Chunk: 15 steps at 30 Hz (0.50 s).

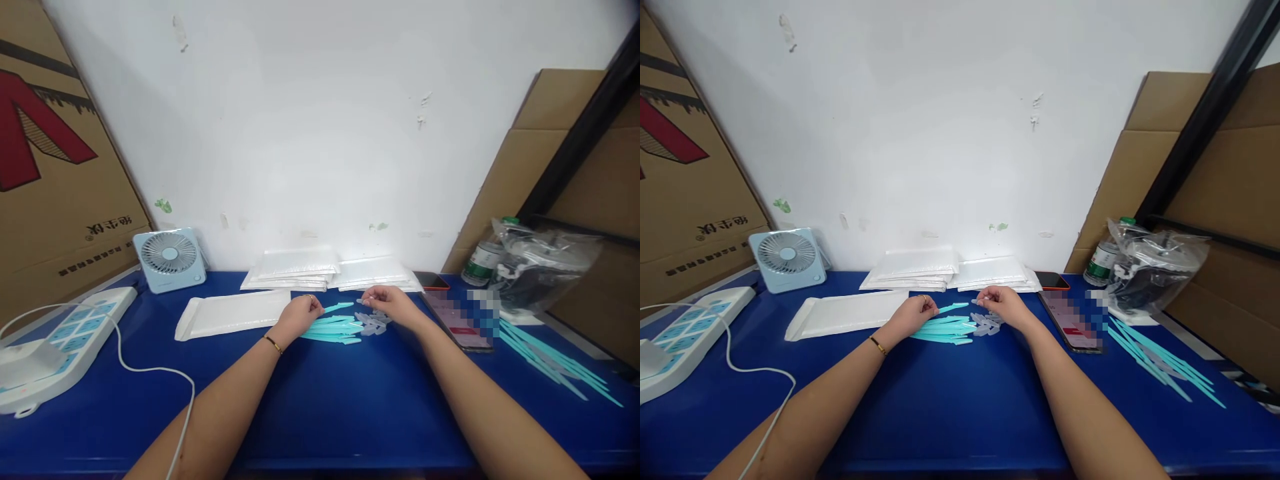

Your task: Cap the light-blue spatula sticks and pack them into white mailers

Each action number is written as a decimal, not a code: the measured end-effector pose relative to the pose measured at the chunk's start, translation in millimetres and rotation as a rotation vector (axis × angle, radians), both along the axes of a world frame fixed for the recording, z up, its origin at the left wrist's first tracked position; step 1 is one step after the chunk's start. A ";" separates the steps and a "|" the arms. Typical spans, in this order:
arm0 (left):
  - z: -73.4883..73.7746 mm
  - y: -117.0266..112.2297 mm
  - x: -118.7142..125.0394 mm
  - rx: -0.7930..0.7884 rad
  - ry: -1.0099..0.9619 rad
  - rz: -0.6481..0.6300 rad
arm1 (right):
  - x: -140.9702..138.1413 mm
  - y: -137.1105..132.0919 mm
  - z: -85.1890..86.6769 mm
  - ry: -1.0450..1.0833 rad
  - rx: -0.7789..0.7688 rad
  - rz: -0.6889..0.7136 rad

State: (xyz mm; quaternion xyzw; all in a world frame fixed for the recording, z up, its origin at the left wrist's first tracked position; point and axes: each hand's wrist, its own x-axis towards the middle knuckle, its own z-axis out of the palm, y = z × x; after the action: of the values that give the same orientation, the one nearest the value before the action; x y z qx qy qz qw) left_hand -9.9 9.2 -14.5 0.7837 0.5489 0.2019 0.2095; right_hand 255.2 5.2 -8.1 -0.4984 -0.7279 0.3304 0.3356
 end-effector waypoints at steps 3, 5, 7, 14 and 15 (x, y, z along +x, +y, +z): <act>-0.3 2.6 -1.3 -0.001 -0.043 -0.005 | -4.1 -2.5 3.1 0.065 -0.001 0.023; 1.1 2.2 -0.6 -0.004 -0.049 -0.023 | -6.2 -3.3 4.1 0.067 0.010 0.022; 2.7 1.0 0.6 -0.011 -0.049 -0.034 | -8.2 -4.2 4.9 0.058 0.010 0.023; 4.9 -2.3 8.7 0.042 -0.051 -0.083 | -22.4 -10.9 7.0 0.128 -0.073 0.063; 5.6 -2.7 9.9 0.063 -0.050 -0.090 | -24.1 -10.6 5.9 0.130 -0.071 0.054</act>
State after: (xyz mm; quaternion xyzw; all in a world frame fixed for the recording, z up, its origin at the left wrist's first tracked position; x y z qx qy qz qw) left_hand 0.0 6.5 -8.9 0.8085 0.5010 0.2290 0.2073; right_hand 231.2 -5.4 -2.2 -0.4676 -0.7056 0.3966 0.3551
